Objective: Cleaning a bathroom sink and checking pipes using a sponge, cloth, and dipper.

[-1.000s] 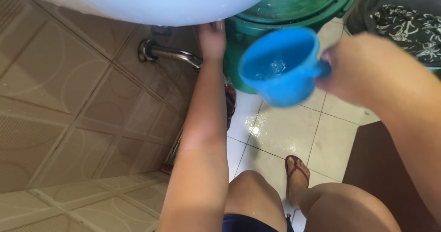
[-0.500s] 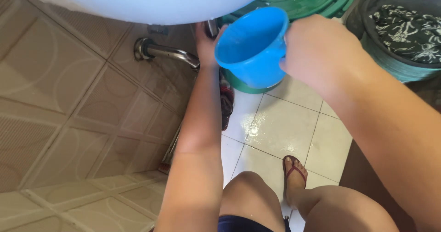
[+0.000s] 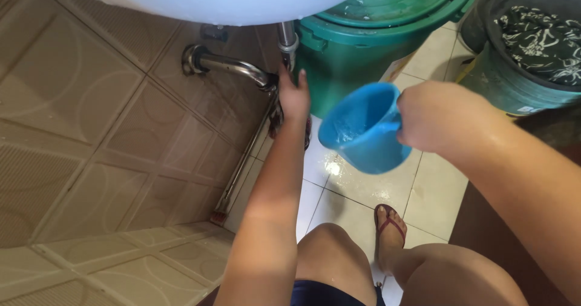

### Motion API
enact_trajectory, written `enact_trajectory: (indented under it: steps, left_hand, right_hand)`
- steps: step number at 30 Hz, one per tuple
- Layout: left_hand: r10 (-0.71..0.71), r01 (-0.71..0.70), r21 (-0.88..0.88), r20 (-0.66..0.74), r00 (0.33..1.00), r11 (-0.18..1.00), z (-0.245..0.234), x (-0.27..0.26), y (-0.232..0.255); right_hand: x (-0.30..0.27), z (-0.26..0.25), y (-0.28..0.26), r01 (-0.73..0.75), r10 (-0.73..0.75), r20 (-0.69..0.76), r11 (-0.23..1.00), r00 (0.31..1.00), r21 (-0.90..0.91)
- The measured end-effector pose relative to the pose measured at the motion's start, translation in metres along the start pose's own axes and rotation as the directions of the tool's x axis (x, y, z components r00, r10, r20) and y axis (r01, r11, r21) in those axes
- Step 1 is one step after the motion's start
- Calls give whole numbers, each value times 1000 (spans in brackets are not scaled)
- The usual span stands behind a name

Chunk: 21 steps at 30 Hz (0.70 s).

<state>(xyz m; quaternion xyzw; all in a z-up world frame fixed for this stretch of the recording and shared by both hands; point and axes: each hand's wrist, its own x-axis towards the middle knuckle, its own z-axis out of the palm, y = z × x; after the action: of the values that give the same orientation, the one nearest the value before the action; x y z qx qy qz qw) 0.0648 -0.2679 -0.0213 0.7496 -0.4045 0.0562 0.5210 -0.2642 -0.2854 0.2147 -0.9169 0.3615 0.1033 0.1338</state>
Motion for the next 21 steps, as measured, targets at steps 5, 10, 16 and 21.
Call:
enact_trajectory:
  steps: [5, 10, 16, 21]
  left_hand:
    - [-148, 154, -133, 49, 988, 979, -8, -13, -8]
    - [-341, 466, -567, 319, 884, 679, -11, 36, -34]
    - [-429, 539, -209, 407, 807, 816, -44, 51, 17]
    - [-444, 450, 94, 426, 788, 888, -47, 18, 5]
  right_hand:
    - [-2, -9, -22, 3, -3, 8, 999, 1000, 48]
    - [6, -18, -36, -23, 33, -145, 997, 989, 70]
    - [14, -4, -14, 38, -11, -213, 991, 977, 125]
    - [7, 9, 5, 12, 13, -142, 985, 990, 173]
